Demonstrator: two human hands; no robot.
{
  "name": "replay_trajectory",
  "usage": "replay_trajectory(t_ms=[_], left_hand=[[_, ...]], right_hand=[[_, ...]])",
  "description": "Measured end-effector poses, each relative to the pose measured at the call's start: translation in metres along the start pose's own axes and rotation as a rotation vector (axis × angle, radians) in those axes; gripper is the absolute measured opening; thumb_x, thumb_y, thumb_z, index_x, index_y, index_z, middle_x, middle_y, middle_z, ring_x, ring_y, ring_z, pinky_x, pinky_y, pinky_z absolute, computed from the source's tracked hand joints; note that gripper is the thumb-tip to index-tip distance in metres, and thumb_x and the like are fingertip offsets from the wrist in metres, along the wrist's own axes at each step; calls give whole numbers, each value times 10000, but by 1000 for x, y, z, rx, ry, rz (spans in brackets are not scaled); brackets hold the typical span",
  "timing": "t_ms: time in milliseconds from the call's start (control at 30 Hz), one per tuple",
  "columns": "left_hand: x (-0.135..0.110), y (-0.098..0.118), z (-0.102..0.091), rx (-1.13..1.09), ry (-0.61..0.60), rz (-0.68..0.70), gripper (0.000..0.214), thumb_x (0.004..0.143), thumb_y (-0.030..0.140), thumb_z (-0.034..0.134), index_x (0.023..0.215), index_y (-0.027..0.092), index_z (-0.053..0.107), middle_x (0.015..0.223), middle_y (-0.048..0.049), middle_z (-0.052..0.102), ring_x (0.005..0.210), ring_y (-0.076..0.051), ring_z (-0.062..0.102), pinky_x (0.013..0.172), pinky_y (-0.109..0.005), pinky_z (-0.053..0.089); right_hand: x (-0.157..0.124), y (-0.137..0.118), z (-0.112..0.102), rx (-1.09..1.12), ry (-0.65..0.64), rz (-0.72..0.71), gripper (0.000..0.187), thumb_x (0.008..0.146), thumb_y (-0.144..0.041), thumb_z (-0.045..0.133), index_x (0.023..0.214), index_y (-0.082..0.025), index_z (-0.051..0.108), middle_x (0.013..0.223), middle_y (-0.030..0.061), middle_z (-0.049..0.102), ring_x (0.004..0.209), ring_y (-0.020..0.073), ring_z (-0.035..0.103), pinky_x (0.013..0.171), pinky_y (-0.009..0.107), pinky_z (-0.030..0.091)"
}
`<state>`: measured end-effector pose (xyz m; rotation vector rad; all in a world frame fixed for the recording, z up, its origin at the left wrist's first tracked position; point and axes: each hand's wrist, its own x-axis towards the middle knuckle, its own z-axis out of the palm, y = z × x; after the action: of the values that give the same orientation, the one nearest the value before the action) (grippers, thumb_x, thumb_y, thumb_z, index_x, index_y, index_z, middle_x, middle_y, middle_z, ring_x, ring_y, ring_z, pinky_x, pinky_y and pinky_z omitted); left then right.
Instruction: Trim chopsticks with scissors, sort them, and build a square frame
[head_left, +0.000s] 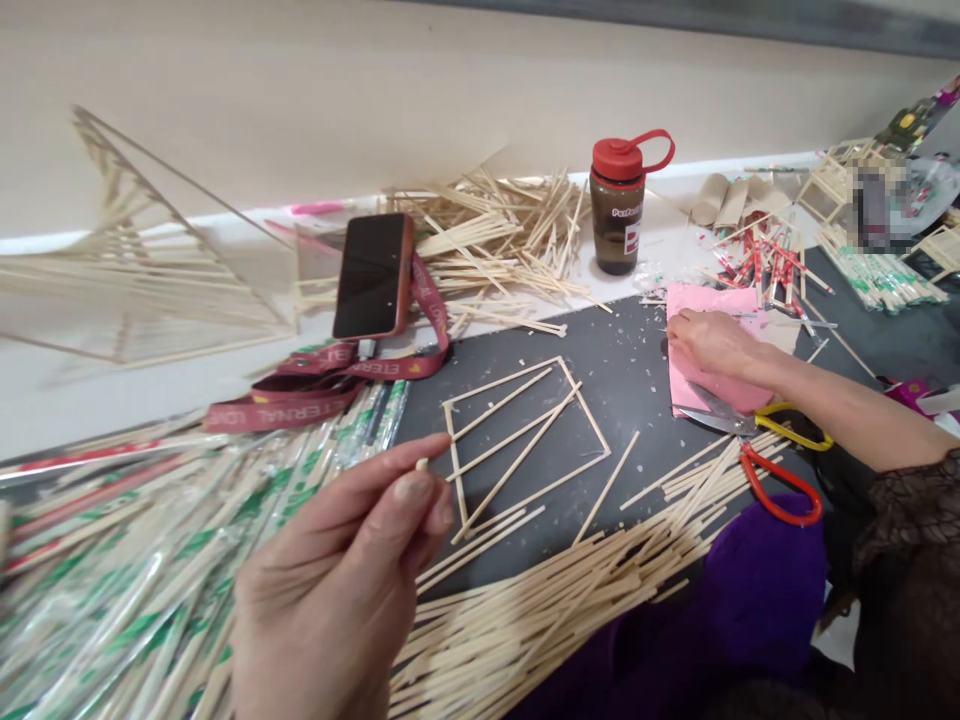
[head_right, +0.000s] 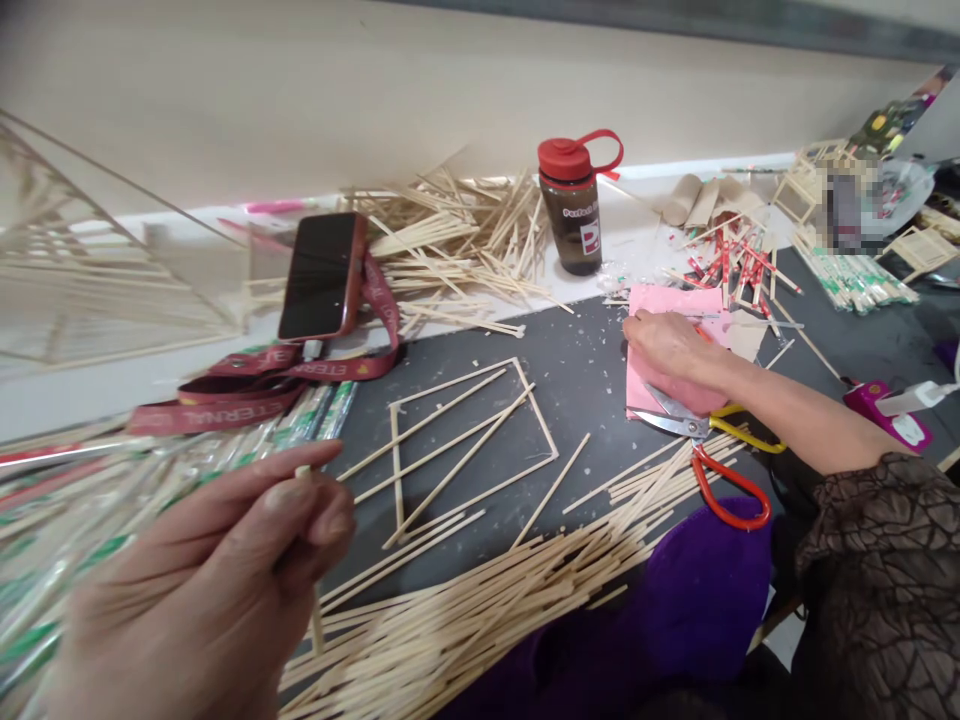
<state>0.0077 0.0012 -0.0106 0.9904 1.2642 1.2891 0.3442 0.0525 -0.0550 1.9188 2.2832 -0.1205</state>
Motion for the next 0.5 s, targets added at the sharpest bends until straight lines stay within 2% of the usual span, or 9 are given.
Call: replay_trajectory(t_ms=[133,233,333,500], left_hand=[[-1,1,2,7,10,-40,177,640,269,821,816,257,818,507,2,542,504,-76,488,403,-134,290],[-1,0,1,8,13,-48,191,618,277,828,805,246,818,492,4,535,494,-76,479,400,-135,293],[0,-1,1,13,29,-58,193,612,275,826,800,238,815,489,7,535,488,-72,477,402,-134,298],[1,-3,3,20,46,-58,174,649,226,777,821,225,804,489,22,527,483,-64,471,408,-132,285]], right_hand=[[10,12,-18,0,78,86,298,934,-142,365,1015,-162,652,1030,101,703,880,193,606,712,296,391],[19,21,-26,-18,83,98,323,940,-165,379,1057,-171,679,1091,108,690,925,206,605,710,306,373],[28,25,-24,-46,43,64,326,949,-210,414,1094,-204,705,1134,97,682,930,215,597,664,311,327],[43,23,-19,-95,-3,63,292,935,-215,444,1034,-195,718,1082,97,701,920,223,589,614,321,258]])
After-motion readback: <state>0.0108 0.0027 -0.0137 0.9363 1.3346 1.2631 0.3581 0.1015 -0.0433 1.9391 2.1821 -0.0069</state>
